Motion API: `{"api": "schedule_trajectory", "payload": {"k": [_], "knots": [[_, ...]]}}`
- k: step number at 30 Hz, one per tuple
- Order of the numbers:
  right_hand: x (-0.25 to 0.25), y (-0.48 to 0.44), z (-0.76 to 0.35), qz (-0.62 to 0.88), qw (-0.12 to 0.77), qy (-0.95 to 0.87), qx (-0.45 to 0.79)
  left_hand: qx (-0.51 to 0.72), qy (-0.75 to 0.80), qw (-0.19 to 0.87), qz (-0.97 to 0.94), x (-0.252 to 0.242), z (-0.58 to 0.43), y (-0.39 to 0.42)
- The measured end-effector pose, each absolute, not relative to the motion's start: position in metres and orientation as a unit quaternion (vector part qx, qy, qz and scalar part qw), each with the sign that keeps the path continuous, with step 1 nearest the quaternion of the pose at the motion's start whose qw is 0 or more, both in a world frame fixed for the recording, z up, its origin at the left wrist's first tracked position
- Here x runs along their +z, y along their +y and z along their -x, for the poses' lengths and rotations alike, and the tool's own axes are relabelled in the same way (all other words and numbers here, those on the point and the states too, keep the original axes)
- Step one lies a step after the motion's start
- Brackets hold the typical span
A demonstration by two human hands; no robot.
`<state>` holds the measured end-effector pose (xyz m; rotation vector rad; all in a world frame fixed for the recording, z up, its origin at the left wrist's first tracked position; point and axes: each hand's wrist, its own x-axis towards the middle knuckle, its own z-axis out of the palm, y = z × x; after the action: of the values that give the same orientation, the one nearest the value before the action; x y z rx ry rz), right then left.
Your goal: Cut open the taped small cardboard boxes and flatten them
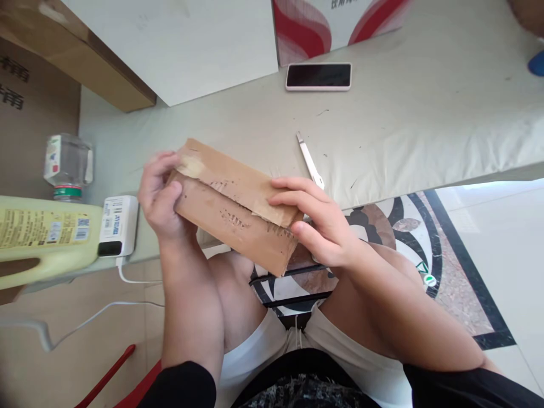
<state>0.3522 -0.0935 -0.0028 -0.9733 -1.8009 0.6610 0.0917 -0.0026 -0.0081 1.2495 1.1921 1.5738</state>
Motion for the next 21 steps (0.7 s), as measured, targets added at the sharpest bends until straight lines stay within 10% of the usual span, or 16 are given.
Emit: {"api": "schedule_trajectory", "payload": {"k": [21], "knots": [[-0.013,-0.093,-0.345,0.460,0.515,-0.631,0.354,0.678,0.417,0.394,-0.459,-0.016,-0.078,0.010]]}}
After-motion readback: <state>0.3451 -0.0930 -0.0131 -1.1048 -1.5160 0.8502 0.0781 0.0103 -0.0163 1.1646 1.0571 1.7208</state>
